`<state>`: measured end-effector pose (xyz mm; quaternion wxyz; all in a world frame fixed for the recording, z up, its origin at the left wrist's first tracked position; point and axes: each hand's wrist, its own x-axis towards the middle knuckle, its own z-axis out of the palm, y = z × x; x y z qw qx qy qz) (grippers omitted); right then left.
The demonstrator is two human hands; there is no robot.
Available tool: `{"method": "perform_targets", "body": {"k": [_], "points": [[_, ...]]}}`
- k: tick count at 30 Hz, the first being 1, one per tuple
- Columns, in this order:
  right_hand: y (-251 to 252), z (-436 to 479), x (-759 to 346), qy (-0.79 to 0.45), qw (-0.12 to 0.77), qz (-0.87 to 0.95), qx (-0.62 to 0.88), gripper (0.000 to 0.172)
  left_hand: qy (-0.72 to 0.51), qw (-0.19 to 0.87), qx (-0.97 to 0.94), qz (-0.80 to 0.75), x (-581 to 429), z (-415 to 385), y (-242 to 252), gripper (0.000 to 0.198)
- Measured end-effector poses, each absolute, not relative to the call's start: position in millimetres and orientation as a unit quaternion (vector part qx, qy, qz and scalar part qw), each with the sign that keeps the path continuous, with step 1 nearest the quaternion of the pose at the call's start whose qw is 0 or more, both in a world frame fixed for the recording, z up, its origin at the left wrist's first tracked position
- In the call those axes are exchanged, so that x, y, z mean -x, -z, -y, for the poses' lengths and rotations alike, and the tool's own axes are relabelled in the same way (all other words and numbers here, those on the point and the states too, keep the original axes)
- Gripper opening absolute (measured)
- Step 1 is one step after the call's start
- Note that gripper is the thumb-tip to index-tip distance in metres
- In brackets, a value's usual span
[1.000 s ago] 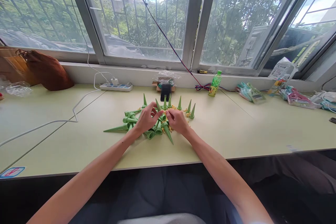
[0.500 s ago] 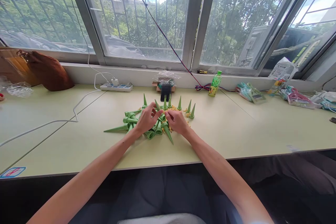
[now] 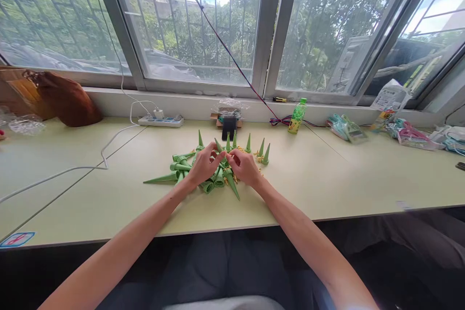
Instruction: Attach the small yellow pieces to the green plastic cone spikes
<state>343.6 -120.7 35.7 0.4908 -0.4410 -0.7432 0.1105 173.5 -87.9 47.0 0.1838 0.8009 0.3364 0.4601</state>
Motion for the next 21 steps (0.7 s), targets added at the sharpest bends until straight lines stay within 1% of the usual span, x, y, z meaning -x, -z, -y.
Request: {"method": "perform_targets", "body": {"k": [17,21], "points": [[-34.8,119.3,-345.5,-0.1,0.508,0.74,0.43,0.03,-0.476,0.223,-0.793,-0.308,-173.9,89.8,-47.3,0.024],[-33.4,117.3,-346.8,-0.088,0.509,0.732,0.444,0.032,-0.477,0.22,-0.801,-0.286,-173.6,93.4,-48.9,0.023]]}}
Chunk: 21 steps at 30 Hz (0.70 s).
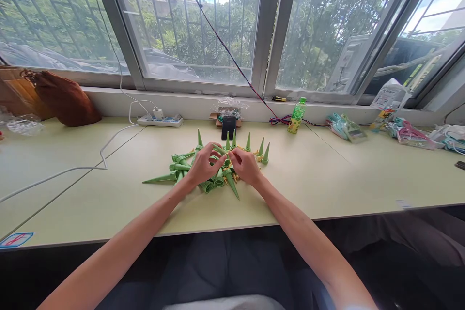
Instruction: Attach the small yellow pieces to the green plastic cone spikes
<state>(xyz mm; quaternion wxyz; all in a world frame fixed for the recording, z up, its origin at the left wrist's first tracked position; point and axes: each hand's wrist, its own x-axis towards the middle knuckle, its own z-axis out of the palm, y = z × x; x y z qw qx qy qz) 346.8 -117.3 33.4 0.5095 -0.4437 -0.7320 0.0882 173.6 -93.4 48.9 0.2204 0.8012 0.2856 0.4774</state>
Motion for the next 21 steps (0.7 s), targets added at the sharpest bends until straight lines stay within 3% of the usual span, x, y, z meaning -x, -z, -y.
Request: {"method": "perform_targets", "body": {"k": [4,14,21], "points": [[-33.7,116.1,-347.3,-0.092,0.512,0.721,0.458,0.034,-0.474,0.201,-0.815,-0.266,-172.9,94.5,-48.6,0.019],[-38.7,119.3,-345.9,-0.1,0.521,0.701,0.476,0.034,-0.454,0.196,-0.835,-0.242,-170.0,88.6,-42.4,0.035],[-40.4,120.7,-345.6,-0.091,0.522,0.695,0.486,0.035,-0.473,0.2,-0.821,-0.25,-172.5,87.9,-45.0,0.021]]}}
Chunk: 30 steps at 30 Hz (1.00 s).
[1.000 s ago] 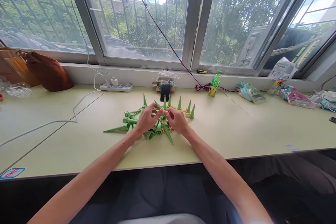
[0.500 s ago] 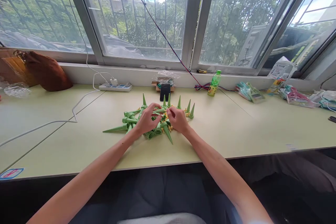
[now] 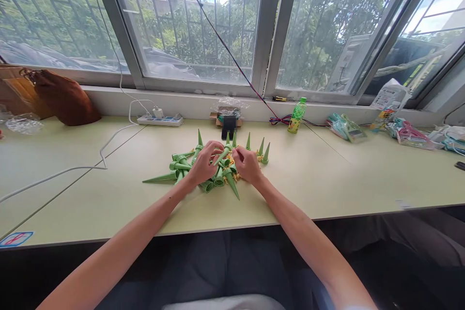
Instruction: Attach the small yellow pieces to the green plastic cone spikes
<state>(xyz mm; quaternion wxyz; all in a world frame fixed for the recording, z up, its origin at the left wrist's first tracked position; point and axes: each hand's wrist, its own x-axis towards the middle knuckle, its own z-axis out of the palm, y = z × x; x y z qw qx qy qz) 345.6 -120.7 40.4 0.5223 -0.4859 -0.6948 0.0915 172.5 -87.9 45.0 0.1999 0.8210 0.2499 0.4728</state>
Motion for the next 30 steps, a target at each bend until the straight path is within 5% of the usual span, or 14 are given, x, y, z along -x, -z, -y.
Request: {"method": "perform_targets", "body": {"k": [4,12,30], "points": [[-41.4,121.4,-345.9,-0.093,0.523,0.693,0.487,0.036,-0.482,0.206,-0.796,-0.302,-174.6,90.4,-48.8,0.011],[-40.9,121.4,-347.0,-0.098,0.523,0.702,0.472,0.036,-0.458,0.192,-0.799,-0.339,-175.4,88.7,-50.0,0.033],[-41.8,121.4,-347.3,-0.127,0.538,0.694,0.461,0.035,-0.47,0.206,-0.804,-0.3,-173.4,88.6,-49.1,0.024]]}}
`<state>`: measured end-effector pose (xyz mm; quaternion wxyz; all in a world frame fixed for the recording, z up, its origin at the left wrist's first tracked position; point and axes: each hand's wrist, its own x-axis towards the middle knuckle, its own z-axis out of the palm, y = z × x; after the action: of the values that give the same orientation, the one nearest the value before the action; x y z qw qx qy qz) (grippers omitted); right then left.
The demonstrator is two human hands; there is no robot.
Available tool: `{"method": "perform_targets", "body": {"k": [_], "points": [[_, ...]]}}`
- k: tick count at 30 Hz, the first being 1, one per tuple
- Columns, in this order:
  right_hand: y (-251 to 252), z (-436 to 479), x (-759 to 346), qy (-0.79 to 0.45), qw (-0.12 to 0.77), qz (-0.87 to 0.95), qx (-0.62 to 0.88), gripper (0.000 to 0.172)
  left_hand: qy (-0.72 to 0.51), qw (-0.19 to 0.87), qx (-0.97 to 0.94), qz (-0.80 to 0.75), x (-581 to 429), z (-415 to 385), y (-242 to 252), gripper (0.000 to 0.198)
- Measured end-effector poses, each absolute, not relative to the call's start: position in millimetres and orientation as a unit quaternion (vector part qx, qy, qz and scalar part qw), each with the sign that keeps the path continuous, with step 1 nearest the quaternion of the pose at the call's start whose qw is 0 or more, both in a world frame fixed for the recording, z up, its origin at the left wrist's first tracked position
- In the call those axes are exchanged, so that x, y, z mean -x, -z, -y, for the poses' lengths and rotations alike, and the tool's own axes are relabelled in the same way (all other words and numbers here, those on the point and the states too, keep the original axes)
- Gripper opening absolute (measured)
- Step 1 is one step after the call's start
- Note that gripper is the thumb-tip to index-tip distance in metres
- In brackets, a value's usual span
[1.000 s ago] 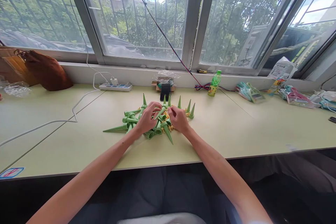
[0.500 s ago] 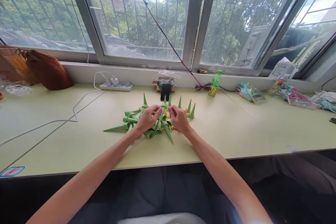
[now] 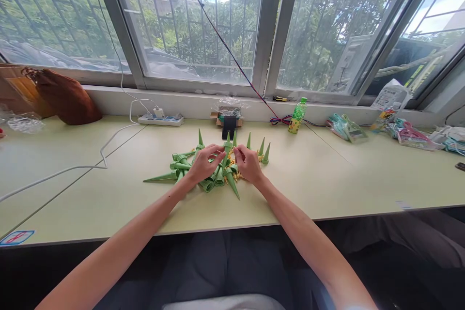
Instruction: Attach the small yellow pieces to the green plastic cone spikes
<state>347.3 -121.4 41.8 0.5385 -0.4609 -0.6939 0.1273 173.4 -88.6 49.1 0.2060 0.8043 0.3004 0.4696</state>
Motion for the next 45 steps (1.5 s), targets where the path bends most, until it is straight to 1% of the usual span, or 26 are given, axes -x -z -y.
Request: {"method": "perform_targets", "body": {"k": [12,17,25,33,35,40,45], "points": [[-41.6,121.9,-347.5,-0.131,0.534,0.695,0.464,0.037,-0.488,0.212,-0.796,-0.289,-170.1,85.6,-47.8,0.025],[-42.6,123.1,-346.8,-0.126,0.531,0.697,0.466,0.037,-0.492,0.197,-0.799,-0.283,-169.4,83.0,-46.2,0.026],[-42.5,121.4,-349.1,-0.087,0.55,0.674,0.486,0.037,-0.48,0.181,-0.789,-0.338,-173.4,85.0,-46.2,0.031],[-40.3,120.7,-348.9,-0.08,0.528,0.712,0.457,0.033,-0.456,0.273,-0.772,-0.349,-175.5,91.7,-52.9,0.052],[-40.2,120.9,-348.6,-0.082,0.526,0.719,0.448,0.033,-0.454,0.295,-0.769,-0.341,-175.9,92.4,-53.2,0.052],[-41.0,122.2,-348.4,-0.116,0.535,0.71,0.442,0.028,-0.451,0.355,-0.755,-0.316,-175.1,92.8,-51.6,0.042],[-42.0,123.5,-347.4,-0.139,0.548,0.702,0.432,0.027,-0.452,0.374,-0.751,-0.302,-174.7,93.6,-51.5,0.042]]}}
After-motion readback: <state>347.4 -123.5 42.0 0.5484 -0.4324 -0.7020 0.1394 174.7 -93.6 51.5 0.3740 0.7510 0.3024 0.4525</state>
